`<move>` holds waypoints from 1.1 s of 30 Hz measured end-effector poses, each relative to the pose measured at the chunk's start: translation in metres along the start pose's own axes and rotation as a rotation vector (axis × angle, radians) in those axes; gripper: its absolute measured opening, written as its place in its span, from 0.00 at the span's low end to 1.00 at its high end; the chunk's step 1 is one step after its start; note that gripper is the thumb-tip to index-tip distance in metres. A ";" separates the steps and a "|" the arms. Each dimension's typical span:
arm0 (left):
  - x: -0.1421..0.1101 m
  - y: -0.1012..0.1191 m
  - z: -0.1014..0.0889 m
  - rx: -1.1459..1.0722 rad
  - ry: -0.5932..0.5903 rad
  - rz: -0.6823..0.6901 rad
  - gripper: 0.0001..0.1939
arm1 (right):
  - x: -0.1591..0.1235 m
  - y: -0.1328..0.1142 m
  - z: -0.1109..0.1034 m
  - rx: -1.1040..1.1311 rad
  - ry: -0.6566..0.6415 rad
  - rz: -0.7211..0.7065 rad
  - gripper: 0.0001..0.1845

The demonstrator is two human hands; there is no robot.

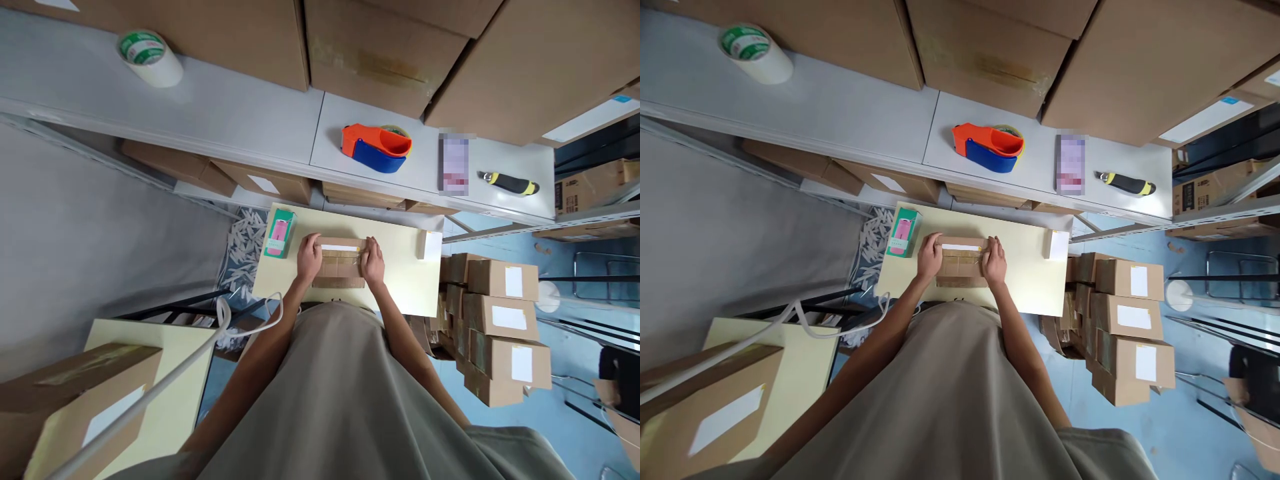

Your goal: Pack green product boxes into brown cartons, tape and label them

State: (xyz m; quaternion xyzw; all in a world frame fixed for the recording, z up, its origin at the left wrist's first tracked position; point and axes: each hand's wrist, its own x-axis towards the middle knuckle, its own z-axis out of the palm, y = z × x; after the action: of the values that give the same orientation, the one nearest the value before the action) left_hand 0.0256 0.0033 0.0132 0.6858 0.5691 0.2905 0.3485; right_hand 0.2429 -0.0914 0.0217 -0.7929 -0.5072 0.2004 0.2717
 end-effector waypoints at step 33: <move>0.003 0.006 0.001 0.062 0.012 -0.016 0.19 | 0.000 -0.010 0.002 -0.106 -0.003 0.106 0.31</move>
State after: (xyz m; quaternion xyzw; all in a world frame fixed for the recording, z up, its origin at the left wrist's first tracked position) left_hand 0.0303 0.0053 0.0180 0.6899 0.5855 0.2740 0.3259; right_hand 0.2346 -0.0877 0.0262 -0.8317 -0.4747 0.1885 0.2178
